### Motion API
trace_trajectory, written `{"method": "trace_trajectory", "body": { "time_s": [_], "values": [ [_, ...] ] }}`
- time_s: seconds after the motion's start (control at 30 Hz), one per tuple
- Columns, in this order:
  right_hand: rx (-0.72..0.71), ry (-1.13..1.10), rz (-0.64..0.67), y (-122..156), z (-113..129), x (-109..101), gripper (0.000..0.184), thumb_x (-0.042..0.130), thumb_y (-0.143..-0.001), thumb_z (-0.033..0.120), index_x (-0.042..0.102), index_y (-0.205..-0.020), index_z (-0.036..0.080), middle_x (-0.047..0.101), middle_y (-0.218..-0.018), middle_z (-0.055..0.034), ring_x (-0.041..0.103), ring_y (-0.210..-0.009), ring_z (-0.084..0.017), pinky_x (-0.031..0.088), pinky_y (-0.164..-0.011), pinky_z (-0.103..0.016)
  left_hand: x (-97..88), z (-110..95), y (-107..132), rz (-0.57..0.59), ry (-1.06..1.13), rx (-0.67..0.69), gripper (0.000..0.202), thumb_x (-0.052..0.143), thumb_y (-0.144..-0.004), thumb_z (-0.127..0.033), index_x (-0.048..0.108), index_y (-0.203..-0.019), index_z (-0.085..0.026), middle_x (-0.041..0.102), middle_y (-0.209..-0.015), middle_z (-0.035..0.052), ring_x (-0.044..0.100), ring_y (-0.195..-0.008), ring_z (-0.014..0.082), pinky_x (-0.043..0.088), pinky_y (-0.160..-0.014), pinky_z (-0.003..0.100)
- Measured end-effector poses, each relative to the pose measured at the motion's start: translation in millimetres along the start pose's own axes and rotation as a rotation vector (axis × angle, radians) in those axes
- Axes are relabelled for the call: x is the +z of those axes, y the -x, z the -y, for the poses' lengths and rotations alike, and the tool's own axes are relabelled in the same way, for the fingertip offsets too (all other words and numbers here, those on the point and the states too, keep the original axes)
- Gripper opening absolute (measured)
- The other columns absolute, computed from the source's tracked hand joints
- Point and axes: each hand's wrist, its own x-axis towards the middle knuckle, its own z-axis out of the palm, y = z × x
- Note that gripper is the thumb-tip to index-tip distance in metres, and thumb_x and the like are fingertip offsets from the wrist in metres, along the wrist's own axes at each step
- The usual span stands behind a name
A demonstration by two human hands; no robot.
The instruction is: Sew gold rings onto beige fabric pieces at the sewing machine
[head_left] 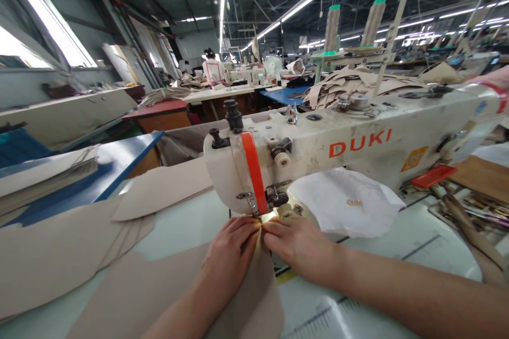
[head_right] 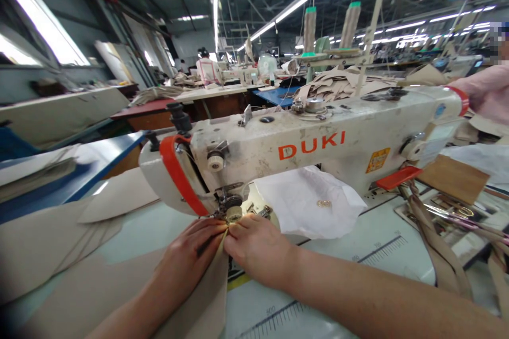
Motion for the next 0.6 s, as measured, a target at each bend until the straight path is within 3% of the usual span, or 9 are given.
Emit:
{"method": "trace_trajectory", "body": {
  "time_s": [0.2,0.4,0.6],
  "values": [
    [0.015,0.014,0.019,-1.2,1.6,-3.0,0.008,0.052,-0.090,0.019,0.058,-0.091,0.014,0.063,-0.098,-0.0051,0.055,-0.091,-0.018,0.039,-0.080,-0.029,-1.5,-1.4,0.3,0.022,-0.016,-0.001,0.019,0.048,-0.085,-0.018,0.067,-0.088,-0.019,0.070,-0.089,0.0058,0.064,-0.085,0.0177,0.056,-0.078,0.033],
    [-0.029,-0.006,0.012,6.0,5.1,-4.4,0.006,0.054,-0.089,0.019,0.058,-0.090,0.015,0.063,-0.097,-0.0029,0.054,-0.096,-0.017,0.038,-0.089,-0.029,-7.9,-6.8,9.1,0.114,-0.120,-0.001,0.026,0.042,-0.089,-0.021,0.064,-0.103,-0.015,0.068,-0.104,0.0089,0.061,-0.100,0.0207,0.053,-0.088,0.040],
    [-0.067,-0.037,0.046,9.1,5.9,-8.2,0.010,0.051,-0.091,0.021,0.059,-0.094,0.014,0.063,-0.099,-0.0033,0.053,-0.099,-0.016,0.038,-0.091,-0.027,-11.6,-11.0,12.8,0.171,-0.204,-0.002,0.028,0.040,-0.090,-0.021,0.062,-0.107,-0.016,0.066,-0.112,0.0081,0.061,-0.103,0.0190,0.052,-0.092,0.036]
  ]
}}
